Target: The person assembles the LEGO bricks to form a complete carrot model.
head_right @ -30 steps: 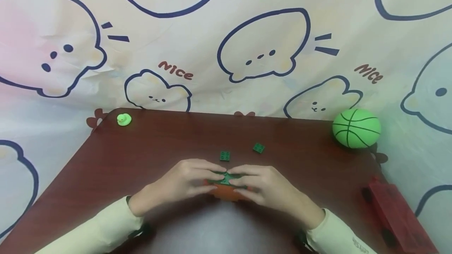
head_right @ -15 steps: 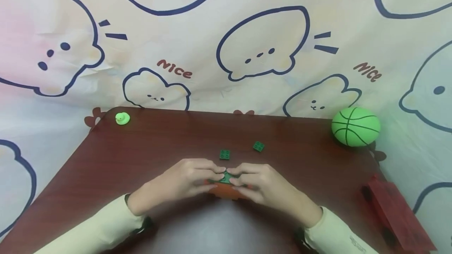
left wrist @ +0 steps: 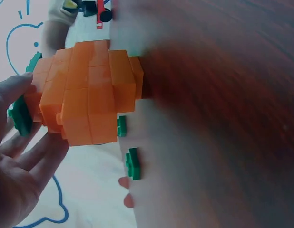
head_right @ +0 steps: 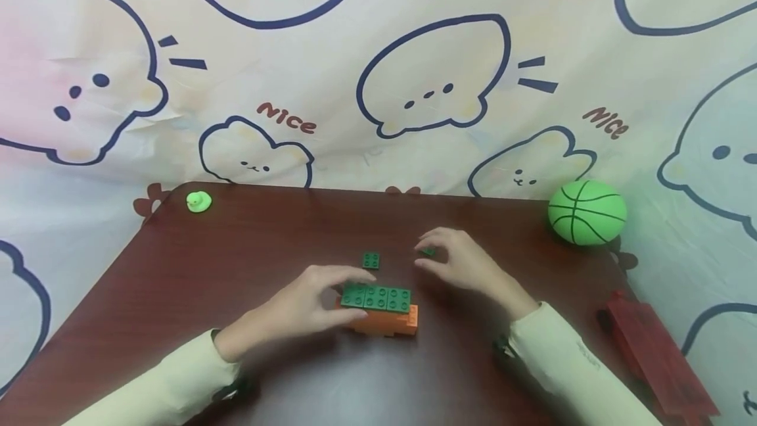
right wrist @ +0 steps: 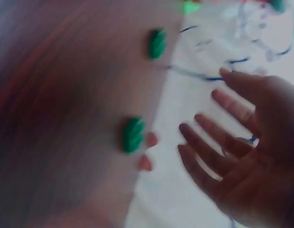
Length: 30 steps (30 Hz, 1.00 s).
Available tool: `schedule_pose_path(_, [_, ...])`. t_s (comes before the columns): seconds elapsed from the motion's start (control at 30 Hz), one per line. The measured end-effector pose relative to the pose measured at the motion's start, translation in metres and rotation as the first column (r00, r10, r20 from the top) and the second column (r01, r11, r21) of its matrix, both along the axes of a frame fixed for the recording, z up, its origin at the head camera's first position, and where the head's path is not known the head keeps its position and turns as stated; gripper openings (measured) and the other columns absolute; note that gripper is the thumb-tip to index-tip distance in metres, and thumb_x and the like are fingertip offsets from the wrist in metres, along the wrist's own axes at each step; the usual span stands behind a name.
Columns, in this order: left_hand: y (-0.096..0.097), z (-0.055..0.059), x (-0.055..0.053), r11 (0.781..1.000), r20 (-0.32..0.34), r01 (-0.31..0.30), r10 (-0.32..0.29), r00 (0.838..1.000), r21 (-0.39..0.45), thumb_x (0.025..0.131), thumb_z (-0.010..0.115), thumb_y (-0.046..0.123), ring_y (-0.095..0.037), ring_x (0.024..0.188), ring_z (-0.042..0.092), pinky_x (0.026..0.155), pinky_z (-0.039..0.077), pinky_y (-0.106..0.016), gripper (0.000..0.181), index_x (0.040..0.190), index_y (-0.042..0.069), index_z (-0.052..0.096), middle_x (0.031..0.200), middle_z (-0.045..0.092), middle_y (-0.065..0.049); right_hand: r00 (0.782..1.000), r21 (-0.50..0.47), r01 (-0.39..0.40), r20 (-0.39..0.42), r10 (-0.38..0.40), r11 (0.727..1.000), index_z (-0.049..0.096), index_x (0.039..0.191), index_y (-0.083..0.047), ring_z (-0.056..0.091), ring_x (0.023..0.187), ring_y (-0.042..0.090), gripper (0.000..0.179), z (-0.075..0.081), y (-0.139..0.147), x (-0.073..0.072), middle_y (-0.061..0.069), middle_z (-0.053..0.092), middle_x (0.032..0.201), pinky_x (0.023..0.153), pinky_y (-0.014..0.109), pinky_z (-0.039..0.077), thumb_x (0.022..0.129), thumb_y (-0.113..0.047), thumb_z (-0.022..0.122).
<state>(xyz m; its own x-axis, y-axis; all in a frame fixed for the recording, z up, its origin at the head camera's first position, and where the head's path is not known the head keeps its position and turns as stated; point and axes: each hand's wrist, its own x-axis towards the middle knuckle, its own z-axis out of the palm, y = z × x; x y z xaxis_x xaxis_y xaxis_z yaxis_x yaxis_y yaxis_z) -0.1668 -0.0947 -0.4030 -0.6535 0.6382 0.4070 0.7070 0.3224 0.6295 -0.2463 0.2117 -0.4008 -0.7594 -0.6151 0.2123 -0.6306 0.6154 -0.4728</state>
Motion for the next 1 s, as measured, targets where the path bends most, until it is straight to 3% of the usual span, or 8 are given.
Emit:
schedule_pose_path(0.1, [0.000, -0.004, 0.000, 1.000, 0.052, -0.026, 0.026, 0.998, 0.003, 0.089, 0.082, 0.026, -0.008, 0.075, 0.063, 0.066, 0.059, -0.030, 0.040, 0.125, 0.011, 0.071, 0.109, 0.076, 0.001, 0.993, 0.096, 0.093, 0.063, -0.099, 0.991, 0.075, 0.117, -0.011, 0.067, 0.099, 0.023, 0.029, -0.015, 0.004, -0.014, 0.011, 0.069, 0.121, 0.083, 0.043, 0.058, 0.092, -0.025, 0.078])
schedule_pose_path(0.23, [0.001, -0.006, -0.001, 1.000, 0.057, -0.019, 0.019, 0.998, 0.000, 0.090, 0.082, 0.027, -0.005, 0.073, 0.060, 0.060, 0.058, -0.035, 0.033, 0.119, 0.013, 0.073, 0.103, 0.075, 0.002, 0.982, 0.201, 0.153, 0.077, -0.171, 0.968, 0.073, 0.122, -0.012, 0.063, 0.094, 0.021, 0.036, -0.030, 0.006, -0.024, 0.012, 0.064, 0.122, 0.078, 0.040, 0.056, 0.091, -0.028, 0.080])
schedule_pose_path(0.4, [-0.001, -0.004, -0.002, 1.000, 0.034, -0.012, 0.013, 0.999, -0.016, 0.090, 0.081, 0.028, 0.000, 0.079, 0.058, 0.062, 0.059, -0.032, 0.032, 0.119, 0.015, 0.072, 0.102, 0.074, 0.003, 0.989, 0.208, 0.140, 0.012, -0.146, 0.968, 0.075, 0.117, -0.011, 0.068, 0.097, 0.024, 0.028, -0.039, 0.001, -0.032, 0.010, 0.070, 0.115, 0.083, 0.045, 0.058, 0.091, -0.017, 0.079])
schedule_pose_path(0.53, [-0.002, 0.000, -0.003, 0.996, -0.013, -0.005, 0.003, 1.000, -0.092, 0.093, 0.078, 0.030, 0.000, 0.079, 0.058, 0.069, 0.058, -0.025, 0.046, 0.136, 0.020, 0.064, 0.120, 0.073, 0.003, 0.995, 0.168, 0.104, -0.012, -0.103, 0.980, 0.076, 0.110, -0.011, 0.068, 0.098, 0.022, 0.019, -0.039, -0.001, -0.033, 0.005, 0.073, 0.107, 0.086, 0.044, 0.059, 0.091, -0.010, 0.078])
schedule_pose_path(0.67, [-0.001, 0.003, -0.004, 0.973, -0.189, 0.019, -0.064, 0.980, -0.230, 0.096, 0.074, 0.032, 0.001, 0.072, 0.055, 0.066, 0.048, -0.011, 0.051, 0.145, 0.028, 0.058, 0.118, 0.071, 0.005, 0.999, 0.111, 0.044, -0.030, -0.041, 0.993, 0.076, 0.111, -0.012, 0.068, 0.103, 0.019, 0.019, -0.029, 0.002, -0.016, 0.002, 0.073, 0.110, 0.090, 0.043, 0.058, 0.092, -0.008, 0.077])
schedule_pose_path(0.8, [0.000, 0.005, -0.006, 0.940, -0.382, -0.004, -0.134, 0.914, -0.340, 0.098, 0.071, 0.033, 0.001, 0.055, 0.040, 0.053, 0.029, -0.007, 0.046, 0.143, 0.032, 0.061, 0.099, 0.063, 0.006, 0.999, -0.012, -0.009, -0.051, 0.009, 1.000, 0.074, 0.116, -0.015, 0.069, 0.105, 0.014, 0.026, -0.008, 0.004, 0.012, -0.004, 0.073, 0.114, 0.090, 0.038, 0.060, 0.091, -0.008, 0.078])
schedule_pose_path(0.9, [0.001, 0.009, -0.006, 0.927, -0.425, -0.021, -0.152, 0.892, -0.374, 0.098, 0.071, 0.035, 0.001, 0.051, 0.034, 0.049, 0.024, -0.008, 0.046, 0.143, 0.034, 0.060, 0.098, 0.062, 0.006, 0.996, -0.108, -0.059, -0.073, 0.051, 0.992, 0.073, 0.119, -0.019, 0.069, 0.107, 0.009, 0.031, 0.010, 0.004, 0.032, -0.009, 0.073, 0.116, 0.091, 0.031, 0.059, 0.090, -0.010, 0.079])
schedule_pose_path(1.0, [0.002, 0.012, -0.008, 0.921, -0.428, -0.022, -0.160, 0.890, -0.388, 0.100, 0.069, 0.036, 0.000, 0.050, 0.034, 0.049, 0.024, -0.009, 0.045, 0.144, 0.033, 0.060, 0.098, 0.064, 0.007, 0.992, -0.164, -0.112, -0.074, 0.101, 0.980, 0.072, 0.120, -0.024, 0.068, 0.109, 0.006, 0.032, 0.024, 0.004, 0.050, -0.012, 0.071, 0.118, 0.091, 0.025, 0.057, 0.091, -0.011, 0.079])
